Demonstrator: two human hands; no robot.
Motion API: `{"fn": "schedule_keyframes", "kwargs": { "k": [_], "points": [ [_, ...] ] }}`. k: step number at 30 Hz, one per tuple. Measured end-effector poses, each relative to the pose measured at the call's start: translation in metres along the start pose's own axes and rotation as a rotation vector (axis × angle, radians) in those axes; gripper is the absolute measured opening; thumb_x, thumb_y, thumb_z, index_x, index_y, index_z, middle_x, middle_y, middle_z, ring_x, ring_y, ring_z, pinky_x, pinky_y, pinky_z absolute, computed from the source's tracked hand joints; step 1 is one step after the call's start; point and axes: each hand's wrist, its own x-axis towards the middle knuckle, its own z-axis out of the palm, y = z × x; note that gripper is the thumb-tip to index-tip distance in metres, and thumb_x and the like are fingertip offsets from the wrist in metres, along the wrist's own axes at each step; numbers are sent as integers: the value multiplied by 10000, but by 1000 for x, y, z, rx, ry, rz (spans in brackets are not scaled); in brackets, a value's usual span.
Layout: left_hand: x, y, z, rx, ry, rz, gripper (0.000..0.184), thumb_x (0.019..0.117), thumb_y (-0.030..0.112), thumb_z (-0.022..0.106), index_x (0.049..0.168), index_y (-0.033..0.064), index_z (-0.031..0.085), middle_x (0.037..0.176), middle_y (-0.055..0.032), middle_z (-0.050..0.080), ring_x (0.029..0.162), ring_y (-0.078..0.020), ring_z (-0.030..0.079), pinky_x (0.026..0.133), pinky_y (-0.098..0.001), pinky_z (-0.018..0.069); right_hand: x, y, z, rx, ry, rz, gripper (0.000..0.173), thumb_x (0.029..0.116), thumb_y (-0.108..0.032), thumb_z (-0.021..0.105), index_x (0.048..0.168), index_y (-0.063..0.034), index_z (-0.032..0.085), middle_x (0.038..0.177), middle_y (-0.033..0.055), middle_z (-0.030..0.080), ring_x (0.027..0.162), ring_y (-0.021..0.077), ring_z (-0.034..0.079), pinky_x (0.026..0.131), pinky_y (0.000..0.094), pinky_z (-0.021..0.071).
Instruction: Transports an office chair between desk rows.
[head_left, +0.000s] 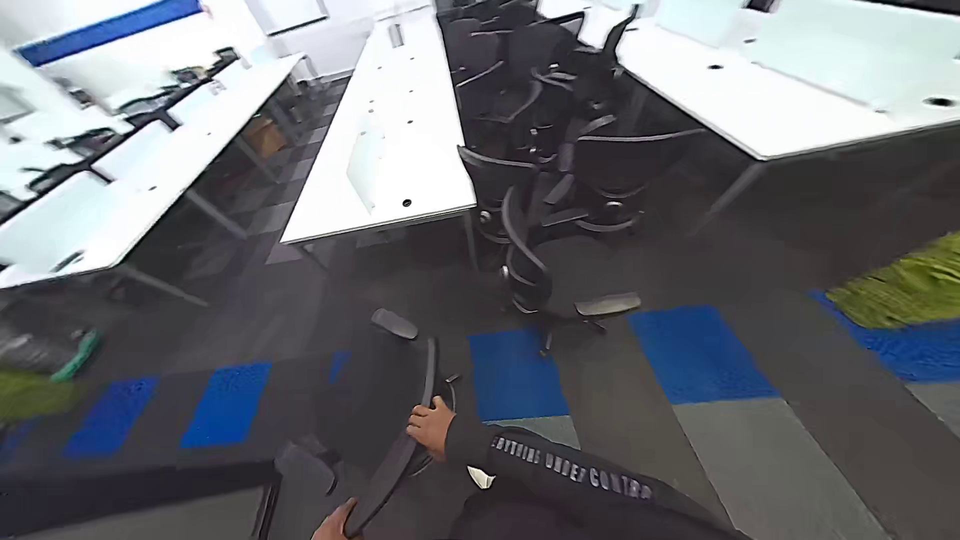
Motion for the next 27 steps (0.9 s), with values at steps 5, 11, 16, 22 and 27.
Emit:
{"fn": "schedule_keyframes", "kwargs": {
  "k": [5,11,16,22,27],
  "points": [
    [-25,16,38,75,117,-159,594,730,335,821,1307,234,724,1308,-52,723,1282,-319,628,1101,-598,449,-39,-4,18,1,-43,3,590,861,-133,744,1426,-155,573,1505,27,559,1481,313,407,1048,693,405],
    [-61,53,73,-172,371,-381,661,721,135,870,1350,139,666,1502,-188,547,1452,-449,423,1106,-654,430,-77,-2,25,33,-48,23,775,810,-100,794,1521,-181,496,1623,27,442,1559,310,297,1089,748,369],
    [-67,60,73,-306,441,-448,902,714,105,892,1525,155,502,1684,-241,250,1504,-509,319,1158,-641,389,-74,16,-9,-26,-4,66,757,796,-80,804,1492,-196,529,1648,-1,408,1553,324,306,1106,759,337],
    [-45,83,36,-225,258,-524,775,762,250,878,1473,200,575,1714,-135,243,1570,-501,120,1161,-753,251,-47,63,-53,-95,-40,305,958,754,-95,859,1593,-197,407,1725,109,224,1582,450,153,1121,804,268],
    [-4,65,33,-193,251,-523,634,678,262,892,1290,286,728,1622,-26,446,1544,-455,230,1100,-772,297,17,96,-47,-97,-12,341,762,731,-42,845,1440,-183,603,1697,73,311,1591,444,110,1096,799,325]
  ]
}}
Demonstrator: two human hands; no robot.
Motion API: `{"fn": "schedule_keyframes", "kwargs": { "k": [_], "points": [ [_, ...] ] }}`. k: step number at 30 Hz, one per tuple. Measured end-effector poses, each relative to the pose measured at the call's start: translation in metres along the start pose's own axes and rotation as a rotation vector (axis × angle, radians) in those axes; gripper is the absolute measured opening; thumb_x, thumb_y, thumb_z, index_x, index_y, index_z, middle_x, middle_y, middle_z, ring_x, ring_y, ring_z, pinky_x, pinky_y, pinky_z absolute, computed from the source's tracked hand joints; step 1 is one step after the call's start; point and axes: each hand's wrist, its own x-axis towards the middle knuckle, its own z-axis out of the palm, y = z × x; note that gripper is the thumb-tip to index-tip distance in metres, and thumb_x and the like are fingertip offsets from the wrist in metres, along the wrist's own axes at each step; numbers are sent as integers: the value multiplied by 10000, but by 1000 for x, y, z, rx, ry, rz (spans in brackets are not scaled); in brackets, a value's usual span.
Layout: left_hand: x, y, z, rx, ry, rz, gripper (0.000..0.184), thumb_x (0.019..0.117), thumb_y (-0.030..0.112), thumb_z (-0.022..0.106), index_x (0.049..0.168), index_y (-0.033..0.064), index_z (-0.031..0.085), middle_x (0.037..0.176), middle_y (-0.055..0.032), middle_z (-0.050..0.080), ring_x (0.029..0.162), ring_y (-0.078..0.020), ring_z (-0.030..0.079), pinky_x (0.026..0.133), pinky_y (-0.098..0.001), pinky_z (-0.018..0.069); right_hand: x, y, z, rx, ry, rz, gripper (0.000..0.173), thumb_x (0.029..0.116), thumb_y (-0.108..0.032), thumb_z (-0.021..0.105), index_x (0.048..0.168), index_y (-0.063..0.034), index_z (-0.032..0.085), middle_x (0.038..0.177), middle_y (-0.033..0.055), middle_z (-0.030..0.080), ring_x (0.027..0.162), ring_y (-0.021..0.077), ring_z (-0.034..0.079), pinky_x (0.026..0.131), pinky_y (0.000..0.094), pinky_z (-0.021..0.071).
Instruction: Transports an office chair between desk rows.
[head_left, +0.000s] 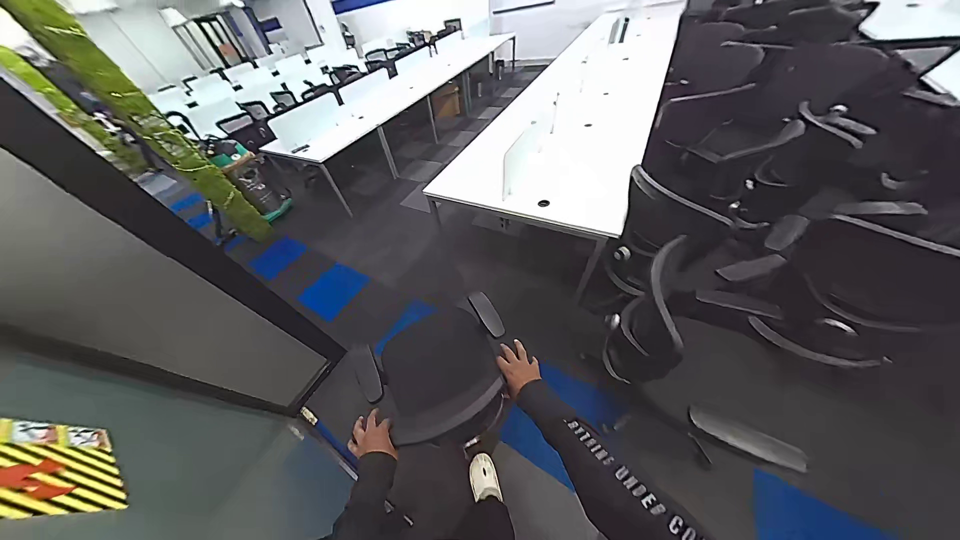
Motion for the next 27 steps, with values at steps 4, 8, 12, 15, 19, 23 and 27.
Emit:
{"fn": "schedule_keyframes", "kwargs": {
  "k": [4,8,12,15,19,23,27],
  "points": [
    [41,-8,-26,28,-73,-16,676,666,263,888,1318,298,714,1611,20,462,1542,-405,266,1127,-735,303,53,-16,-15,-70,3,-60,567,715,-119,850,1266,-135,718,1491,104,567,1534,397,301,1027,661,491],
    [84,-13,-44,73,-137,-31,694,668,303,879,1335,330,693,1597,56,474,1544,-360,280,1142,-718,306,95,-29,-24,-118,-13,-79,580,685,-161,863,1249,-165,726,1442,81,602,1503,371,356,978,632,520],
    [120,-11,-53,65,-136,-41,679,678,319,876,1332,319,697,1583,45,491,1536,-365,292,1140,-719,306,136,-38,-37,-131,-13,-94,585,682,-155,861,1250,-158,723,1429,82,608,1486,363,380,977,623,522],
    [146,-2,-64,64,-136,-37,690,675,356,881,1338,326,692,1583,49,490,1532,-362,301,1135,-724,311,165,-38,-52,-146,-17,-99,589,678,-178,863,1249,-150,720,1421,84,610,1478,363,391,967,618,529],
    [186,15,-70,29,-77,-15,661,674,331,883,1313,315,714,1561,27,519,1516,-379,325,1135,-724,306,207,-30,-72,-127,-25,-103,560,705,-140,849,1249,-135,716,1431,93,603,1481,377,382,973,643,520],
    [238,41,-88,71,-78,-24,623,719,347,844,1326,323,707,1539,45,544,1507,-340,358,1153,-691,316,266,-24,-103,-132,-20,-118,569,729,-127,838,1282,-136,705,1448,97,588,1486,379,373,977,642,518],
    [285,75,-101,116,-112,-99,625,744,350,826,1352,328,683,1500,41,580,1511,-323,364,1154,-683,329,326,-13,-131,-153,-68,-140,628,720,-116,852,1323,-130,676,1478,111,557,1493,398,346,990,662,500]
  ]
}}
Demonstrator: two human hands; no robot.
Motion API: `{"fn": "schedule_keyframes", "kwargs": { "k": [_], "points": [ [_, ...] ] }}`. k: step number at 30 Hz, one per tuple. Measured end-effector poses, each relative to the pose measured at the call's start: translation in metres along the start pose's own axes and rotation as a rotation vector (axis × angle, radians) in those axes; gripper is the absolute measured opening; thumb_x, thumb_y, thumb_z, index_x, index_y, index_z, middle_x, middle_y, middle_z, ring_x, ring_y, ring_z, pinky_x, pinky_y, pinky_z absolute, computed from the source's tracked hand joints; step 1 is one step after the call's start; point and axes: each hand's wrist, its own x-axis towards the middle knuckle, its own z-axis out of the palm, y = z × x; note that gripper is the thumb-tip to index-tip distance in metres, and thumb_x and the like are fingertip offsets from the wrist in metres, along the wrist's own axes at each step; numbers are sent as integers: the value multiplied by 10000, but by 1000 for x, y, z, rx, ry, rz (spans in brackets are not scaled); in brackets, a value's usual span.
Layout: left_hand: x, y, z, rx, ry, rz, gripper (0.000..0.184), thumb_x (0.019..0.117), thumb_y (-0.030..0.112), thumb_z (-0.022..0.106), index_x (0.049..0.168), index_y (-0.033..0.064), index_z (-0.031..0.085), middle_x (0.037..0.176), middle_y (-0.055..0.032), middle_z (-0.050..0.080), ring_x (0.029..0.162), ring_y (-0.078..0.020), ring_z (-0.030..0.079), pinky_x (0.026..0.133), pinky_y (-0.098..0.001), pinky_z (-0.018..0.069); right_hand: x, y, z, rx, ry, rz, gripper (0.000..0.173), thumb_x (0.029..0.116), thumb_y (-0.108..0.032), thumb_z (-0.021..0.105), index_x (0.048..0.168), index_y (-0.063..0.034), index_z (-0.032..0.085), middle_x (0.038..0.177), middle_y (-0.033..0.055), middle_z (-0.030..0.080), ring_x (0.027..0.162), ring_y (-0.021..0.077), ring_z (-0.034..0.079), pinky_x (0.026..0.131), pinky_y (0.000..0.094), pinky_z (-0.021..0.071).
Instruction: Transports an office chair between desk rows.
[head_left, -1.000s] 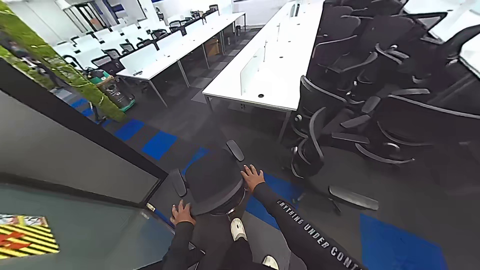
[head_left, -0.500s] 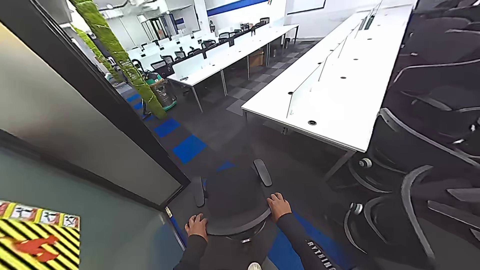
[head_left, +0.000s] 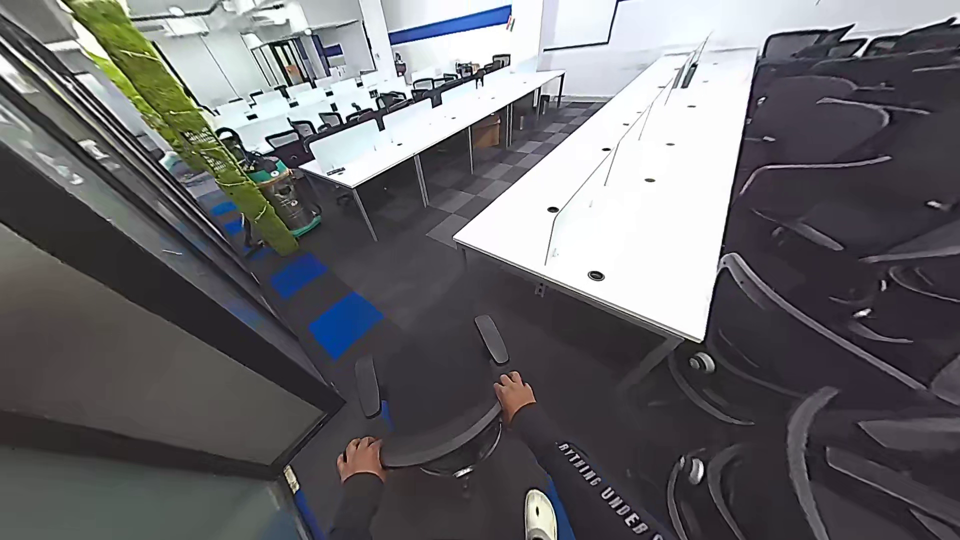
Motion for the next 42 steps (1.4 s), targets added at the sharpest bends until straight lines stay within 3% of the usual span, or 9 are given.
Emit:
{"fn": "schedule_keyframes", "kwargs": {
  "k": [5,13,16,17,19,24,28,30,42],
  "points": [
    [46,52,-31,33,-83,-101,699,747,365,827,1415,362,622,1566,20,525,1557,-410,258,1143,-828,133,69,29,-30,11,-17,-43,652,710,-81,857,1331,-128,666,1482,136,544,1501,425,321,1001,694,487],
    [110,128,-75,100,-130,-71,740,710,468,815,1410,316,627,1427,-15,647,1412,-347,504,1181,-754,202,158,58,-80,-15,-56,-108,807,642,-123,915,1395,-184,632,1539,135,490,1514,460,276,1033,770,413],
    [132,140,-94,157,-136,-101,721,691,555,782,1334,245,686,1335,-89,700,1345,-352,575,1199,-701,254,175,75,-121,170,-92,-197,1011,712,-392,895,1583,-234,406,1550,128,510,1487,392,385,1188,747,216],
    [140,143,-100,180,-145,-104,723,689,576,768,1314,219,700,1316,-102,708,1329,-344,591,1209,-675,267,181,82,-144,387,-63,-222,1078,757,-411,874,1636,-190,290,1511,128,557,1407,329,511,1211,635,302],
    [156,145,-111,205,-155,-102,719,683,594,757,1267,175,723,1288,-113,720,1305,-334,613,1212,-649,289,202,92,-185,1040,157,-265,1062,847,-252,783,1642,-52,108,1297,159,666,1035,247,720,934,439,603],
    [203,145,-135,203,-159,-95,730,696,614,757,1210,97,735,1292,-146,711,1314,-344,606,1210,-647,295,256,99,-246,1466,282,-120,934,994,-80,612,1627,-84,-74,962,116,661,599,137,639,585,321,585],
    [248,137,-153,211,-142,-61,735,686,620,760,1196,91,743,1294,-137,712,1317,-337,603,1218,-643,286,290,85,-231,818,146,-97,914,860,-26,698,1623,-51,195,1284,175,646,1049,281,689,922,461,577],
    [273,129,-164,212,-141,-31,740,696,623,756,1202,83,737,1296,-142,710,1321,-346,598,1220,-646,279,308,65,-214,469,-13,-107,936,795,-59,805,1604,-117,338,1538,235,478,1376,439,506,1128,609,433],
    [426,70,-225,288,-160,128,765,708,602,757,1252,66,711,1334,-147,690,1355,-354,567,1228,-637,271,416,-38,-167,38,-17,150,830,662,-54,887,1429,-224,619,1602,78,449,1502,476,300,950,797,439]
  ]
}}
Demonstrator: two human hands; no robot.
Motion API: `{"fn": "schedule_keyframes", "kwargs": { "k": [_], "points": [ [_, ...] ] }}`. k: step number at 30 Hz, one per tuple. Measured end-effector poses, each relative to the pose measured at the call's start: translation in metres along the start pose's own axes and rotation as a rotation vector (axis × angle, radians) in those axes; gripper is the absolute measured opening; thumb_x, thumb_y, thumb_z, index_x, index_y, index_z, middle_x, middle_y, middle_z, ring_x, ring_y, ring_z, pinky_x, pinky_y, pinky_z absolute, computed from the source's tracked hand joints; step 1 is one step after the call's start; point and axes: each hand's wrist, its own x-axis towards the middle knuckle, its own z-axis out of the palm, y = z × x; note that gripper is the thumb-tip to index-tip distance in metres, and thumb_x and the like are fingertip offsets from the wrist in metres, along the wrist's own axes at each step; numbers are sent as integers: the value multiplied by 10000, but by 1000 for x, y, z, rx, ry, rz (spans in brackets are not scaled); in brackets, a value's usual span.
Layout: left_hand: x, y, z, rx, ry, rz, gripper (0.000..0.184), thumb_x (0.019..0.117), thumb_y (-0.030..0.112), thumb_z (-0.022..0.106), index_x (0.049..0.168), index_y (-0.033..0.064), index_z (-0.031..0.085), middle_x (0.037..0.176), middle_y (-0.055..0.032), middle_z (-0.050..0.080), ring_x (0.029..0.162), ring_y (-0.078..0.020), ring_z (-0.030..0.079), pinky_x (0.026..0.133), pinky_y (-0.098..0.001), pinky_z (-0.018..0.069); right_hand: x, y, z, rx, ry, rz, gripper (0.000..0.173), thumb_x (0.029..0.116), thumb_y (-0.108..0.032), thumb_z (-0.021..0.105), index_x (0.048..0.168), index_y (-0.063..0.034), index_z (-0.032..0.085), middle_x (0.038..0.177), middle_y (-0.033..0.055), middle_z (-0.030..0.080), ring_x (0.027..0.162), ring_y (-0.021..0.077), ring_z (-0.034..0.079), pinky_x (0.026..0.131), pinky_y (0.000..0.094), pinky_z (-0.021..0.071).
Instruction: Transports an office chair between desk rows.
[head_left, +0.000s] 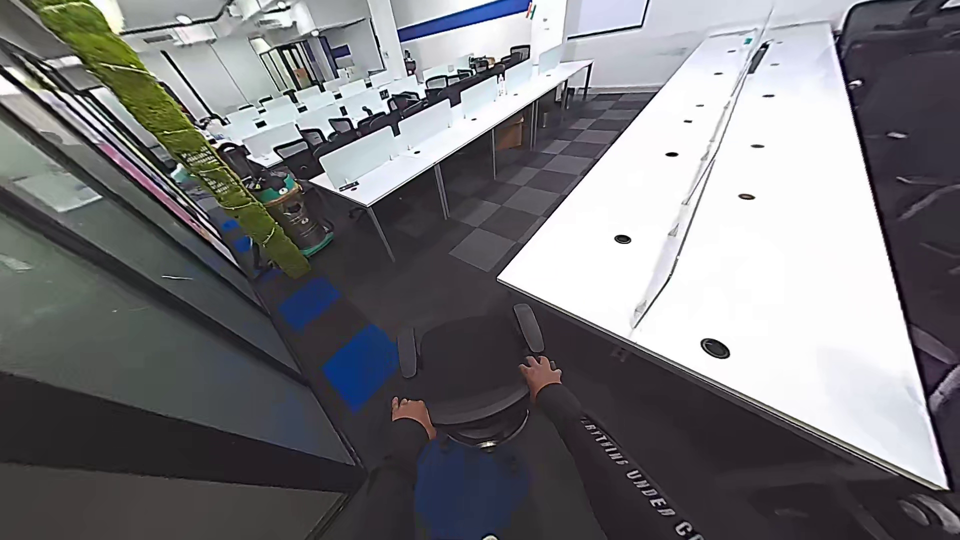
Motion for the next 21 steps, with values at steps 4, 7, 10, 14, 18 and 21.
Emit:
{"fn": "schedule_keyframes", "kwargs": {
  "k": [4,7,10,14,18,21],
  "points": [
    [33,-25,-16,22,1,23,782,702,585,767,1281,64,696,1339,-155,685,1362,-365,560,1231,-640,266,24,-25,-10,-11,-11,14,768,704,-60,856,1419,-220,625,1573,94,479,1478,485,335,935,797,450],
    [61,-41,-27,28,-1,30,813,708,582,774,1329,69,669,1374,-147,667,1384,-362,538,1237,-643,245,45,-42,-18,5,-19,32,751,729,-85,848,1428,-235,621,1566,94,491,1480,486,336,936,802,444],
    [84,-56,-39,35,7,32,806,713,578,772,1336,79,668,1380,-134,667,1389,-348,538,1246,-621,249,66,-60,-29,30,-30,36,711,769,-92,832,1434,-225,618,1579,99,480,1492,481,324,959,808,424],
    [118,-71,-52,23,40,36,793,701,551,787,1341,99,669,1387,-119,664,1386,-344,538,1246,-614,252,97,-70,-41,17,-44,1,683,788,-119,825,1432,-209,614,1557,104,501,1474,477,356,960,806,428],
    [148,-85,-63,45,34,15,814,693,554,786,1376,133,651,1413,-107,649,1401,-338,524,1247,-610,252,127,-83,-55,-5,-109,-52,902,663,-182,915,1487,-219,551,1568,114,479,1468,499,347,931,822,433],
    [167,-95,-70,48,45,3,806,699,547,782,1386,148,645,1419,-96,646,1407,-325,519,1249,-600,253,147,-86,-75,-14,-225,-133,978,686,-277,921,1551,-234,465,1597,113,452,1479,491,342,951,813,427]
  ]
}}
